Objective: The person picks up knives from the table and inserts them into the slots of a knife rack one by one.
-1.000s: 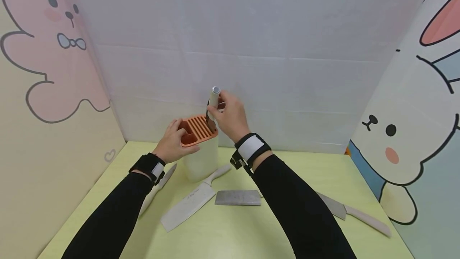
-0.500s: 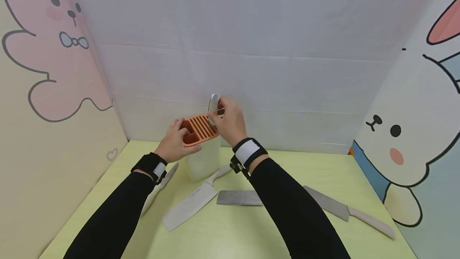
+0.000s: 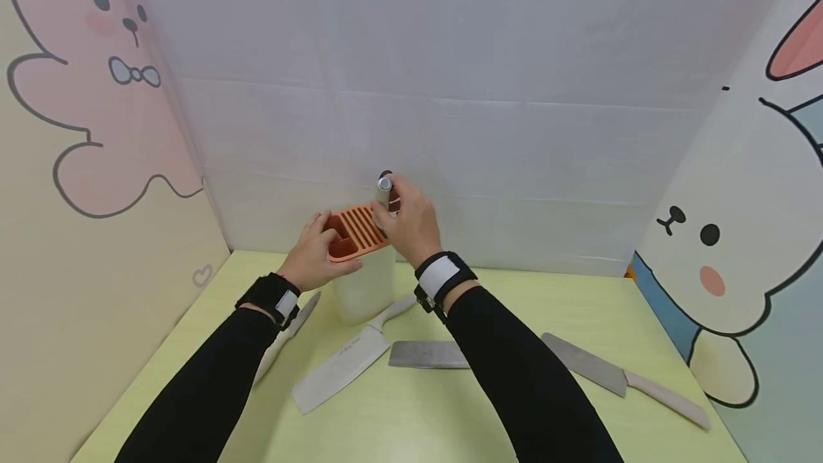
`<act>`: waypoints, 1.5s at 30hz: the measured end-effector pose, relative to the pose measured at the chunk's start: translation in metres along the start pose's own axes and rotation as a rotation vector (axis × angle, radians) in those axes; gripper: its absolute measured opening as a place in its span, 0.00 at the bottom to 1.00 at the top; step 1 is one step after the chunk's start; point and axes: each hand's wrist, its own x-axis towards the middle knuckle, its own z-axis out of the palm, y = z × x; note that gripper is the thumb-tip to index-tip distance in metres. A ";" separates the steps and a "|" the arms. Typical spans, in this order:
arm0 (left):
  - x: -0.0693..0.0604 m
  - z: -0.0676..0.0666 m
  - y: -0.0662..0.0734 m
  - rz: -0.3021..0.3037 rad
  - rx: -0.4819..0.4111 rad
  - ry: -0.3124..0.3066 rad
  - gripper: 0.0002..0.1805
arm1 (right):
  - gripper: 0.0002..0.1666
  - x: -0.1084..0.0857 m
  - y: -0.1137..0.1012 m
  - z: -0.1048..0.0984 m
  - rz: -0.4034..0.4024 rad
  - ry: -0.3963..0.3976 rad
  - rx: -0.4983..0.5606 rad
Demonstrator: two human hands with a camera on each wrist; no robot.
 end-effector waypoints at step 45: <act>0.000 -0.001 0.001 -0.002 0.000 0.002 0.36 | 0.16 -0.013 0.004 0.003 0.085 -0.112 -0.034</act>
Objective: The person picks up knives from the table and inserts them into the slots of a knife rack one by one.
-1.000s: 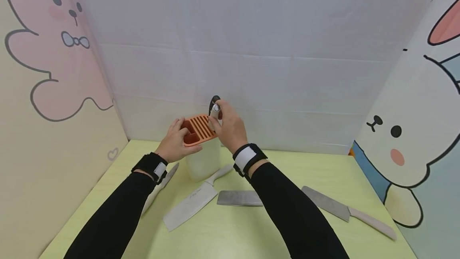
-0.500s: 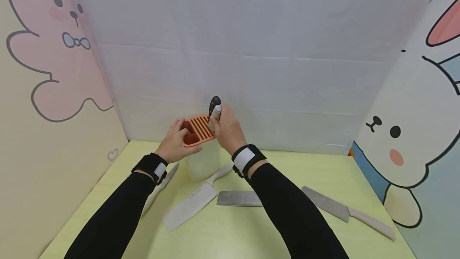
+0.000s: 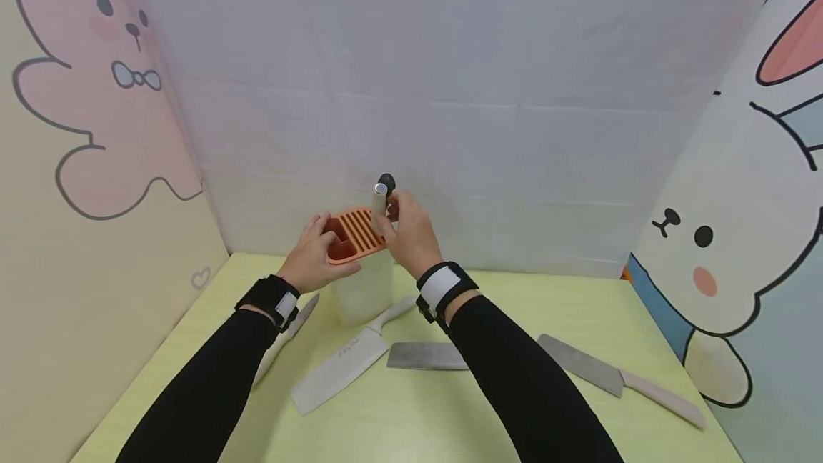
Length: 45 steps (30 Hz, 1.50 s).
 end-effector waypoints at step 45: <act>0.004 0.002 -0.021 0.026 -0.031 0.027 0.36 | 0.21 -0.134 0.113 -0.061 0.266 -0.321 -0.172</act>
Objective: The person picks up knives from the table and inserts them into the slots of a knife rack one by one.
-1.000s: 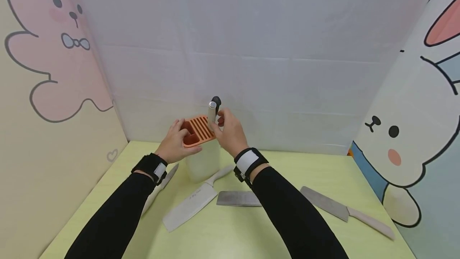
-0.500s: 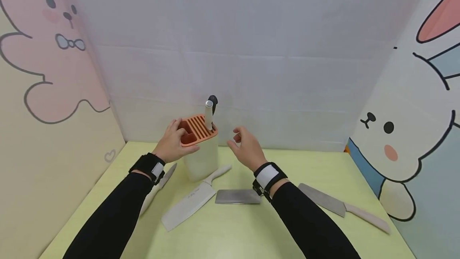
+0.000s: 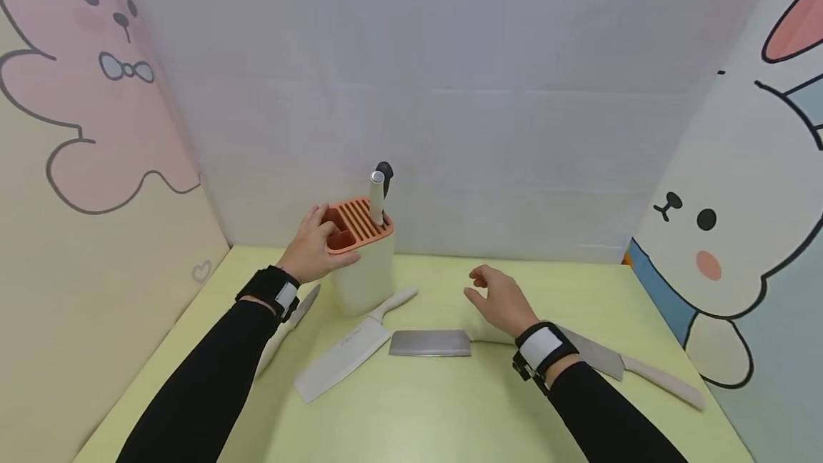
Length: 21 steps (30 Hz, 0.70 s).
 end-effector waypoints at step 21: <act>-0.001 -0.002 0.001 0.017 -0.044 -0.006 0.31 | 0.24 -0.144 0.120 -0.078 0.226 0.156 -0.139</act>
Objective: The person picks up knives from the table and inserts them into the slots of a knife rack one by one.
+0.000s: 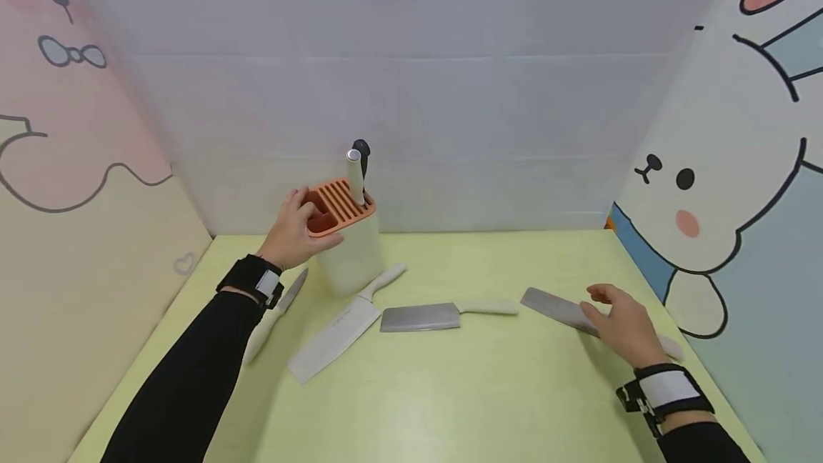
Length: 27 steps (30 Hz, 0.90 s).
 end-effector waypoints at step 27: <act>-0.003 -0.001 0.001 0.010 0.008 0.009 0.32 | 0.36 -0.025 0.079 -0.025 0.254 -0.236 -0.146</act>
